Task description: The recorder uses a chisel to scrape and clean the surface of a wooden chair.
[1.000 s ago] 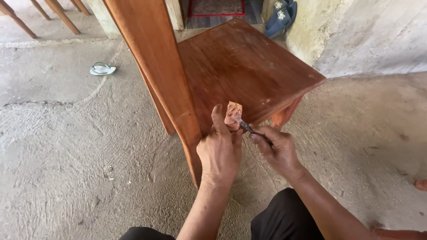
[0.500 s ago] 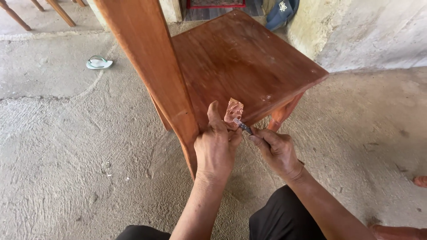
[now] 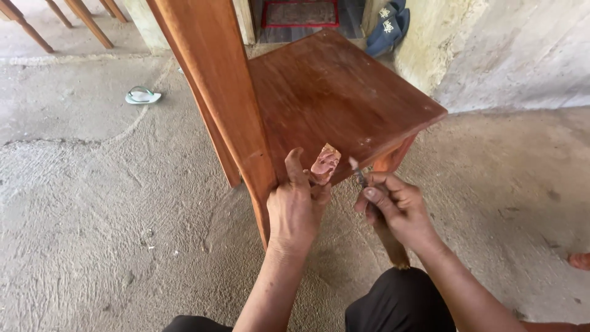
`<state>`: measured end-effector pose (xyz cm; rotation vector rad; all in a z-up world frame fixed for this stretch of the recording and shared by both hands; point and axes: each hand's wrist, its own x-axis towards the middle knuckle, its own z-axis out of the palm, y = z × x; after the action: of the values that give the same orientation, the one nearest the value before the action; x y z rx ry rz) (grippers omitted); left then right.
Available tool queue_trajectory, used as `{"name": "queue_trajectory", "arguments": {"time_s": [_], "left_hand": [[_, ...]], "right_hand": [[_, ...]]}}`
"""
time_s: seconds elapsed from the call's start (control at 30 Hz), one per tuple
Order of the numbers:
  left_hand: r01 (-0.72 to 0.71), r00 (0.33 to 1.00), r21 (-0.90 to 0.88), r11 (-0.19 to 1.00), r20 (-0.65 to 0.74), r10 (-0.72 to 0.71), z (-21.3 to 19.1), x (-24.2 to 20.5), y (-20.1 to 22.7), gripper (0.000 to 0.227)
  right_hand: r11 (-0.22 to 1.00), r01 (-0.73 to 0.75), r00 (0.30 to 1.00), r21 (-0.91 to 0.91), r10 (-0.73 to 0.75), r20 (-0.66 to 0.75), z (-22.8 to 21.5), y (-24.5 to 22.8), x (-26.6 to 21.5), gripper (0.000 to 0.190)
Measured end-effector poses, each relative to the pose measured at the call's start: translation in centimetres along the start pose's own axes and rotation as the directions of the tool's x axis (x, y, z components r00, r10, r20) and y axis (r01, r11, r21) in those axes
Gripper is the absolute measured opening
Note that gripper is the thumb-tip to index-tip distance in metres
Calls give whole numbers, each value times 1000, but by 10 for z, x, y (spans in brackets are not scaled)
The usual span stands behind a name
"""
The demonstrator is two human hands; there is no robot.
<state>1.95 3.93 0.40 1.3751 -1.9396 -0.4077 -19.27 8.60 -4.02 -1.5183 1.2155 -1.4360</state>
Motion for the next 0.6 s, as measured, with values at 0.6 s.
{"name": "queue_trajectory", "arguments": {"time_s": [0.6], "left_hand": [[-113,971,-53,992,-218,99,22,-14,-3,55]], "right_hand": [[986,-95,985,-136,73,-155,-2,-17,-16,25]]}}
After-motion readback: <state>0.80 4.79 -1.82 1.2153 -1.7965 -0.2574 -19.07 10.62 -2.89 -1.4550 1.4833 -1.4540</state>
